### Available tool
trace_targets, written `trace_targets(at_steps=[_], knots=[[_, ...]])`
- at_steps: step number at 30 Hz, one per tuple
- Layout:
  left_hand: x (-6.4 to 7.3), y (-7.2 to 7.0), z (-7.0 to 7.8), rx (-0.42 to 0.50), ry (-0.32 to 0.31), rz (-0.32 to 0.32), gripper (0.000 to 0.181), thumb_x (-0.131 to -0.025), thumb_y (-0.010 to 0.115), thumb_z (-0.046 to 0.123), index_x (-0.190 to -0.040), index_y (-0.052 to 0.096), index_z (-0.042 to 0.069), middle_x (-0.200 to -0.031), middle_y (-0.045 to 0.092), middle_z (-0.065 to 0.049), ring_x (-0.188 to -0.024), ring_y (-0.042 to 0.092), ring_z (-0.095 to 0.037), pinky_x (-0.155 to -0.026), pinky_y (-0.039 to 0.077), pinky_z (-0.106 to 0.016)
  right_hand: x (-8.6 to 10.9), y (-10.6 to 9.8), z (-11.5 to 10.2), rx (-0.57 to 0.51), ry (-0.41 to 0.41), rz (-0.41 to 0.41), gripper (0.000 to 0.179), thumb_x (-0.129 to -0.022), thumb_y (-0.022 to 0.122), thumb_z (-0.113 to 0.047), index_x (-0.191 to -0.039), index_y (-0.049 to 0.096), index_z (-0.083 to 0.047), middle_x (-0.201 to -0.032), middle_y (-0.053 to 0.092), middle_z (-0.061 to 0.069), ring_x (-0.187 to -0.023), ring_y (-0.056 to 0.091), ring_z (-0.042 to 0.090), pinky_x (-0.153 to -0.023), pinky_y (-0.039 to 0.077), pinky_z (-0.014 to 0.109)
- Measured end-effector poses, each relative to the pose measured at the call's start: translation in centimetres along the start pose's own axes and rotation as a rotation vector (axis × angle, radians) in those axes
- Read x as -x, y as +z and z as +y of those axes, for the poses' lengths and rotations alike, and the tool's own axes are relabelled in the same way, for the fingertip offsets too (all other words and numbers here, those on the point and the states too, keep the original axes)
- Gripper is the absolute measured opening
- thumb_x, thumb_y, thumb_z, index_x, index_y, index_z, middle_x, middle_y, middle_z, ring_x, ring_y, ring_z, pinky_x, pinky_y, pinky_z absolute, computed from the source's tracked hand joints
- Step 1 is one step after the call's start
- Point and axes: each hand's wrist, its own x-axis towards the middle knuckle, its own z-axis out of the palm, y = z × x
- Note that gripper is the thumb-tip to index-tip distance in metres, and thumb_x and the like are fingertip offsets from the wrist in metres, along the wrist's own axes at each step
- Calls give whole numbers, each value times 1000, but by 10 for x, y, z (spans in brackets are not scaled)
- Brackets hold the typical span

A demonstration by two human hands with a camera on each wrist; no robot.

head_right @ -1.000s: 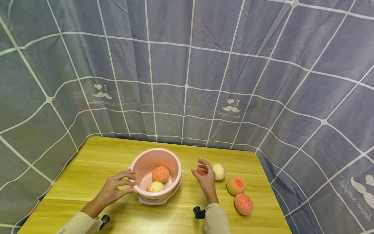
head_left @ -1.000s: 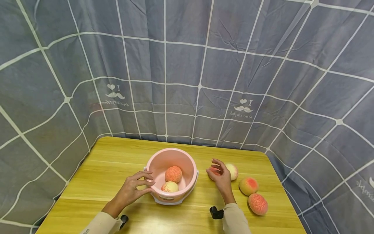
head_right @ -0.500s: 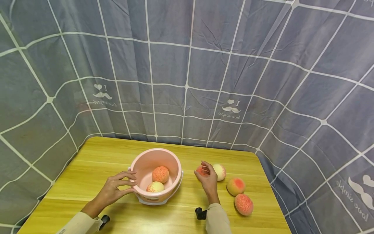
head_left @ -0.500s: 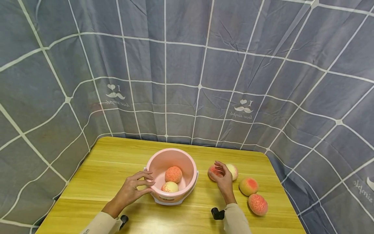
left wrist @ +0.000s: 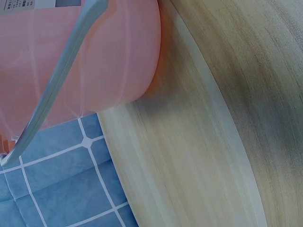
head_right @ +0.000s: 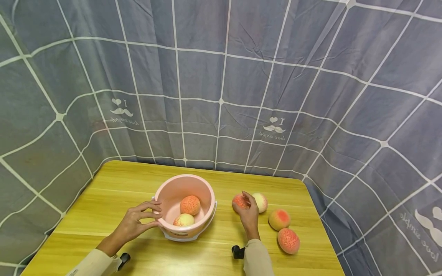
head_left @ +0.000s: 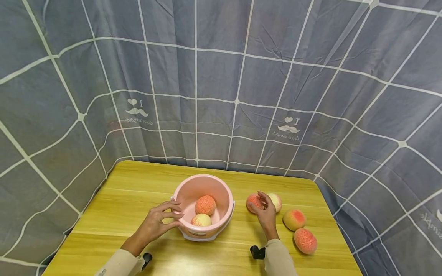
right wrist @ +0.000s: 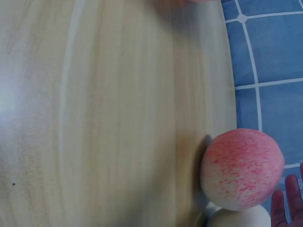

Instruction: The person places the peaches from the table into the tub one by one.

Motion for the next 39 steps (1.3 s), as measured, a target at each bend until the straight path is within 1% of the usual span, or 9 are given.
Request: trace_targets(at_steps=[2, 4, 8, 11, 23, 28, 31, 36, 39], knots=[[-1, 0, 0, 3, 6, 2, 31, -85, 65, 36, -87, 78, 7, -96, 66, -6, -104, 62, -29, -110, 37, -16, 1, -1, 4, 15, -5, 3, 57, -82, 78, -9, -133, 53, 1, -131, 52, 24, -118, 47, 41, -102, 41, 59], [-1, 0, 0, 5, 9, 4, 30, -84, 67, 35, -87, 78, 7, -97, 66, -6, -104, 62, -29, -110, 37, -16, 4, -1, -2, 24, 2, 0, 57, -83, 76, -7, -134, 52, 2, -133, 50, 27, -120, 45, 44, -104, 40, 60], [-1, 0, 0, 3, 8, 7, 29, -83, 68, 34, -87, 78, 7, -99, 66, -3, -104, 62, -29, -110, 37, -16, 4, -2, 4, 57, 9, -1, 56, -85, 74, -7, -136, 52, -1, -136, 47, 25, -125, 43, 43, -107, 39, 60], [0, 0, 0, 1, 1, 5, 31, -84, 67, 36, -86, 78, 7, -99, 66, -1, -104, 62, -29, -110, 37, -16, 1, -2, 20, 62, 3, 8, 57, -84, 75, -8, -136, 52, -3, -138, 48, 21, -128, 44, 40, -109, 39, 57], [0, 0, 0, -3, 1, 5, 33, -84, 65, 37, -86, 78, 7, -99, 66, -1, -104, 62, -29, -110, 37, -16, 1, 6, 37, 83, -70, 81, 61, -80, 75, 3, -135, 49, 8, -140, 43, 28, -130, 42, 44, -108, 40, 56], [-1, 0, 0, 1, 5, 8, 30, -84, 66, 36, -87, 78, 8, -98, 67, -4, -104, 62, -28, -110, 37, -17, 1, 13, 39, 174, -75, 141, 62, -77, 77, 4, -134, 51, 7, -137, 46, 27, -129, 41, 43, -109, 39, 56], [-1, 0, 0, 7, 7, 9, 30, -85, 66, 35, -87, 78, 7, -96, 67, -7, -104, 62, -28, -111, 37, -17, 1, 16, 42, 242, -52, 174, 66, -75, 79, 2, -135, 51, 5, -136, 46, 26, -128, 41, 43, -108, 39, 58], [-1, 0, -1, 10, 8, 10, 29, -84, 68, 34, -87, 78, 7, -97, 67, -6, -104, 62, -29, -111, 37, -17, 2, 19, 44, 285, -25, 180, 71, -74, 79, 1, -137, 48, 5, -135, 39, 25, -126, 38, 45, -104, 38, 63], [0, 0, -1, 13, 11, 12, 27, -83, 69, 32, -87, 78, 7, -99, 67, -4, -105, 62, -28, -110, 37, -17, 2, 20, 45, 296, -30, 178, 67, -74, 79, 1, -135, 50, 5, -134, 38, 25, -124, 39, 45, -102, 40, 64]])
